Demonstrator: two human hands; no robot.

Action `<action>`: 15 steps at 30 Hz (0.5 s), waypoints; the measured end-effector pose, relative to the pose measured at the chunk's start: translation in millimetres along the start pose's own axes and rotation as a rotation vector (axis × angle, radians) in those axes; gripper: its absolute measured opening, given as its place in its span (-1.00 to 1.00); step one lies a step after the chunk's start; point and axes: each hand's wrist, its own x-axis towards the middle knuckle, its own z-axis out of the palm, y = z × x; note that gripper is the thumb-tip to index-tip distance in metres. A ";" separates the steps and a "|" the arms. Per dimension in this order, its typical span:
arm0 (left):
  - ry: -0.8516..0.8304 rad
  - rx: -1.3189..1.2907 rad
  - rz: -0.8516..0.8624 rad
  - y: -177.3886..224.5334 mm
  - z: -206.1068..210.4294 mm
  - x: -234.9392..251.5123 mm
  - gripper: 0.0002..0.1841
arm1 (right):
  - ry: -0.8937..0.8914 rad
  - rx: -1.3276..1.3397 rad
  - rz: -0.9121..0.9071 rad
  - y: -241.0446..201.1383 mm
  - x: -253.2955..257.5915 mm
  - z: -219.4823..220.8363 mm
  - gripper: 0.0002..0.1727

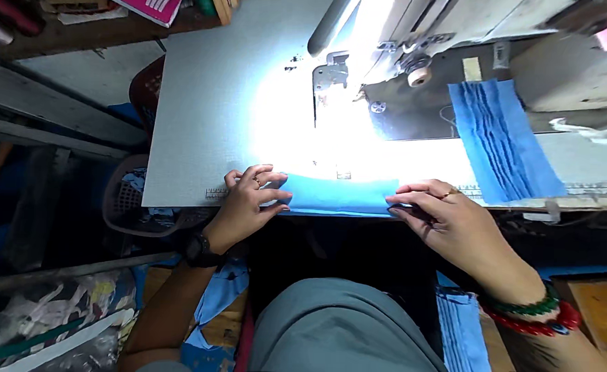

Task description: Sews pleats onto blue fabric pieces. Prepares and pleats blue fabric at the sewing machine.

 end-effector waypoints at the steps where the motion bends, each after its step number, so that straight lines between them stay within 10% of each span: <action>1: 0.006 0.010 0.001 0.5 1.3 -2.0 -0.80 | 0.004 0.017 0.011 2.3 -2.1 -1.9 -0.71; 15: 0.065 0.083 0.012 4.9 7.0 -7.6 -0.79 | 0.153 -0.094 -0.105 9.9 -9.2 5.6 -0.78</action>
